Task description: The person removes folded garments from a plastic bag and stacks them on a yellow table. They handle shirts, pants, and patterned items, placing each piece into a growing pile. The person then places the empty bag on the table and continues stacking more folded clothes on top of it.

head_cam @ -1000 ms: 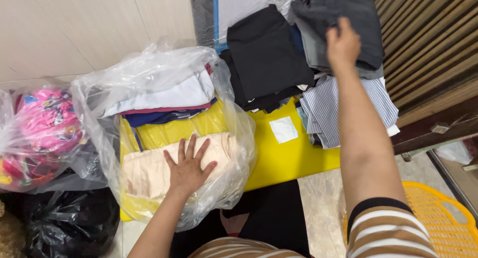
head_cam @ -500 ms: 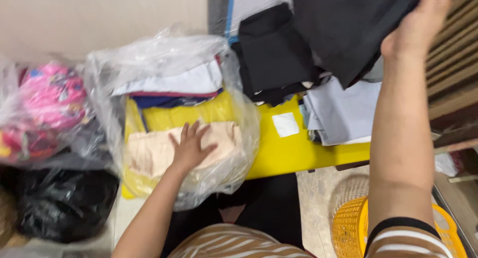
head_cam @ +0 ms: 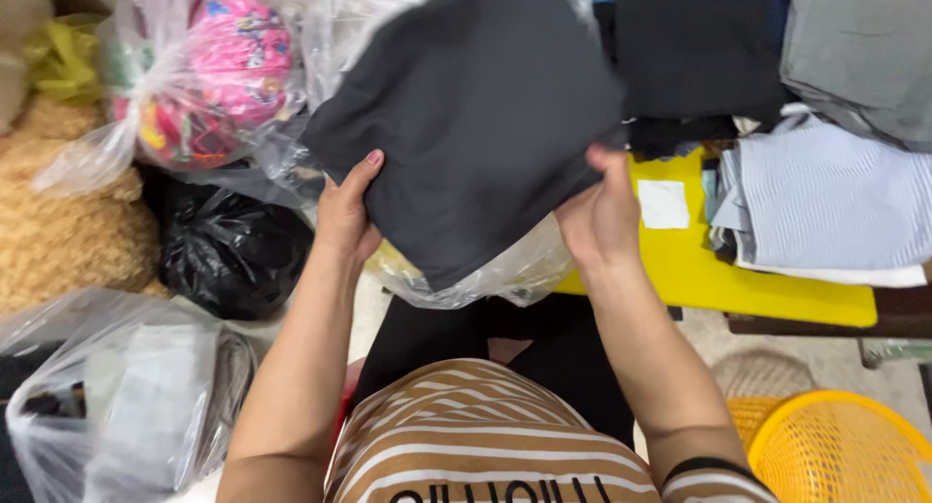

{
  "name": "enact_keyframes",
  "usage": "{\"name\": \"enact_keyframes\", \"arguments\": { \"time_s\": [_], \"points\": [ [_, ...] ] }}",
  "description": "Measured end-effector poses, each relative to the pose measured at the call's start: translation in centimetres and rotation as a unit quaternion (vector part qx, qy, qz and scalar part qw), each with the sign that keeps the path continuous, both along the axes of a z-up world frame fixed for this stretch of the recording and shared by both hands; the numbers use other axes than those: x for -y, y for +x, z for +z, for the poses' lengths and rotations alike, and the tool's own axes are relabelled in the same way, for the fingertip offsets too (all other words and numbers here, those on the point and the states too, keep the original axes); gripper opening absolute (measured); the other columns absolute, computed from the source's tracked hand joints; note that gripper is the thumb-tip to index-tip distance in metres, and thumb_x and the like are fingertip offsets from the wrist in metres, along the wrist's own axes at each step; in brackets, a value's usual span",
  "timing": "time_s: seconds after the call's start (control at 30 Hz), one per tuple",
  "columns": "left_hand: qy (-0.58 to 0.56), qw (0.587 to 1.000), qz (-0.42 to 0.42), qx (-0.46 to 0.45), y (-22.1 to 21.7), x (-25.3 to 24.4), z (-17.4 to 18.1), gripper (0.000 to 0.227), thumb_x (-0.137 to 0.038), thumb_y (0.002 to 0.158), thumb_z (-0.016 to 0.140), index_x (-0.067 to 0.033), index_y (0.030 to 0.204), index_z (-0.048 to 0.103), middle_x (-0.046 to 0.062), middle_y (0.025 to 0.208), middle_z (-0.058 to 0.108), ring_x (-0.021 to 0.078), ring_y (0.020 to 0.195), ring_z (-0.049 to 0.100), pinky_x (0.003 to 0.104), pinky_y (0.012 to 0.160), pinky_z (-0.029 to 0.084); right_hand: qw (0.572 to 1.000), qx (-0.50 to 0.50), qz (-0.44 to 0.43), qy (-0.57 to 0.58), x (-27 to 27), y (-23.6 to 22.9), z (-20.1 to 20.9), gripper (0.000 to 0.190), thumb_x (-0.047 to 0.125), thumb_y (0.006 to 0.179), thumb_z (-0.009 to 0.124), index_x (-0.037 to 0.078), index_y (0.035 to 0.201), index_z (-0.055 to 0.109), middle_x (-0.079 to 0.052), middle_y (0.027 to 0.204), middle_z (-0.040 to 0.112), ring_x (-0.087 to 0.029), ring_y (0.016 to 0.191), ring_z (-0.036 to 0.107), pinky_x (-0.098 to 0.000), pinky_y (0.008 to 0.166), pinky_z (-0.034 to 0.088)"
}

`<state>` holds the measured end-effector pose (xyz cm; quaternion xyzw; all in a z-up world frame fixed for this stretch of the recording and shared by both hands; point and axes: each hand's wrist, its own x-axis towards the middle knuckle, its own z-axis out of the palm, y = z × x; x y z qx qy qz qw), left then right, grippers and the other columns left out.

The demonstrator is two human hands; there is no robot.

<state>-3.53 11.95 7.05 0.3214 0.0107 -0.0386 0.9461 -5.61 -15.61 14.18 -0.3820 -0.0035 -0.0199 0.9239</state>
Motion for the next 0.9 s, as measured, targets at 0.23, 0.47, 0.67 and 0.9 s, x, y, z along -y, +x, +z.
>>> {"name": "enact_keyframes", "arguments": {
  "time_s": [0.23, 0.47, 0.67, 0.9],
  "points": [
    [0.145, 0.986, -0.068, -0.05, 4.3, -3.5, -0.4, 0.053, -0.01, 0.087, 0.074, 0.0013, 0.135, 0.056, 0.016, 0.12, 0.07, 0.0264, 0.102, 0.072, 0.041, 0.087, 0.062, 0.984, -0.156, 0.04, -0.073, 0.1, -2.4, -5.2, 0.085, 0.002, 0.083, 0.049, 0.033, 0.158, 0.023, -0.011, 0.151, 0.045, -0.043, 0.132, 0.051, -0.0655, 0.094, 0.048],
    [0.409, 0.905, -0.063, -0.094, 11.5, -2.6, -7.6, 0.092, -0.017, 0.084, 0.079, -0.0057, 0.158, 0.025, 0.022, 0.122, 0.07, 0.027, 0.103, 0.072, 0.039, 0.085, 0.06, 0.981, -0.158, 0.017, -0.11, 0.8, -4.3, -8.9, 0.086, 0.002, 0.087, 0.051, 0.028, 0.161, 0.017, -0.009, 0.143, 0.046, -0.03, 0.125, 0.054, -0.0665, 0.097, 0.051],
    [0.537, 0.842, -0.04, 0.036, 9.6, -3.0, -10.9, 0.114, -0.02, 0.079, 0.088, -0.0075, 0.163, 0.012, 0.027, 0.145, 0.053, 0.031, 0.129, 0.06, 0.04, 0.102, 0.051, 0.978, -0.191, 0.047, -0.069, 1.9, -4.5, -10.2, 0.081, 0.004, 0.088, 0.05, 0.024, 0.16, 0.02, -0.011, 0.134, 0.052, -0.031, 0.116, 0.057, -0.0683, 0.099, 0.049],
    [0.223, 0.962, -0.016, -0.155, 7.5, -2.9, -3.8, 0.098, -0.026, 0.085, 0.077, -0.0196, 0.164, 0.021, 0.009, 0.147, 0.04, 0.0314, 0.133, 0.048, 0.056, 0.101, 0.053, 0.992, -0.094, 0.045, 0.069, 3.2, -1.0, -8.9, 0.054, 0.008, 0.09, 0.05, 0.012, 0.143, 0.044, -0.013, 0.127, 0.058, -0.031, 0.111, 0.058, -0.0629, 0.111, 0.046]
  ]
}}
